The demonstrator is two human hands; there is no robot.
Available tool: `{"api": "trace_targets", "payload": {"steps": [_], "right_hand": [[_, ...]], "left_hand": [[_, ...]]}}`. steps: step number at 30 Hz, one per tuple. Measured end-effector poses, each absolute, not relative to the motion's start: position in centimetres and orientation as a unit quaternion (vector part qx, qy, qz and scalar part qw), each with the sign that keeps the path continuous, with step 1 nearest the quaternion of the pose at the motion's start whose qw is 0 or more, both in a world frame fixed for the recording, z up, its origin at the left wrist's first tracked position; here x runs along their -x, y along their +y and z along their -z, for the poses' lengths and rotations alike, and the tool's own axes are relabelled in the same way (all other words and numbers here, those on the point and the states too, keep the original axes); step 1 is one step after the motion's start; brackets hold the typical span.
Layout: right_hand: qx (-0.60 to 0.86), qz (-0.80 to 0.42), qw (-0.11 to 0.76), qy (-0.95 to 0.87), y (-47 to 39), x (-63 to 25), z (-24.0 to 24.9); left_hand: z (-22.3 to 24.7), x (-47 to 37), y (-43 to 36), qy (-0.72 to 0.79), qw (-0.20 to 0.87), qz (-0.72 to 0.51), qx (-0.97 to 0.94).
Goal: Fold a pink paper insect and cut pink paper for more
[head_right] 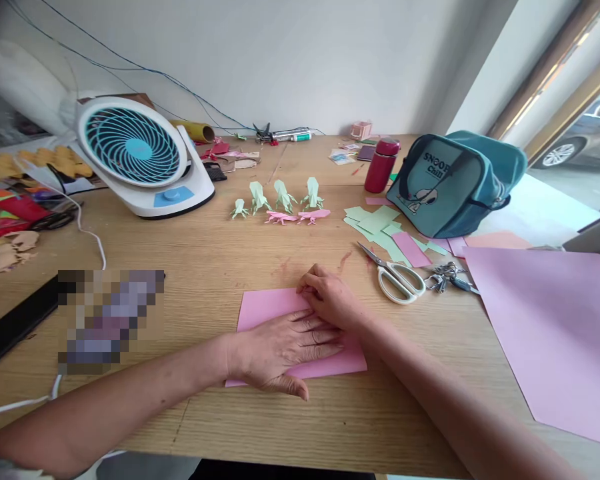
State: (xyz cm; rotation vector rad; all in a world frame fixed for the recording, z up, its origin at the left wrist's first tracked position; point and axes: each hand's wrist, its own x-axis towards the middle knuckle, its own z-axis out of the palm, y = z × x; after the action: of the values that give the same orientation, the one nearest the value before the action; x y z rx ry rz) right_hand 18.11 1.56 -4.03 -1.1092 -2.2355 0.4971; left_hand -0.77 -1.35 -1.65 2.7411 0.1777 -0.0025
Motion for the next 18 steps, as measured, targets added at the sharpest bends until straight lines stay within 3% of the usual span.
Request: {"api": "trace_targets", "payload": {"steps": [8,18], "right_hand": [[0.272,-0.214,0.253,-0.903,4.0,-15.6,3.6],[0.266,-0.206,0.233,-0.912,4.5,-15.8,4.4]], "left_hand": [[1.8,0.9,-1.3,0.059,0.221,-0.013,-0.973],[2.3,0.8,-1.1,0.035,0.275,-0.028,-0.960]]}}
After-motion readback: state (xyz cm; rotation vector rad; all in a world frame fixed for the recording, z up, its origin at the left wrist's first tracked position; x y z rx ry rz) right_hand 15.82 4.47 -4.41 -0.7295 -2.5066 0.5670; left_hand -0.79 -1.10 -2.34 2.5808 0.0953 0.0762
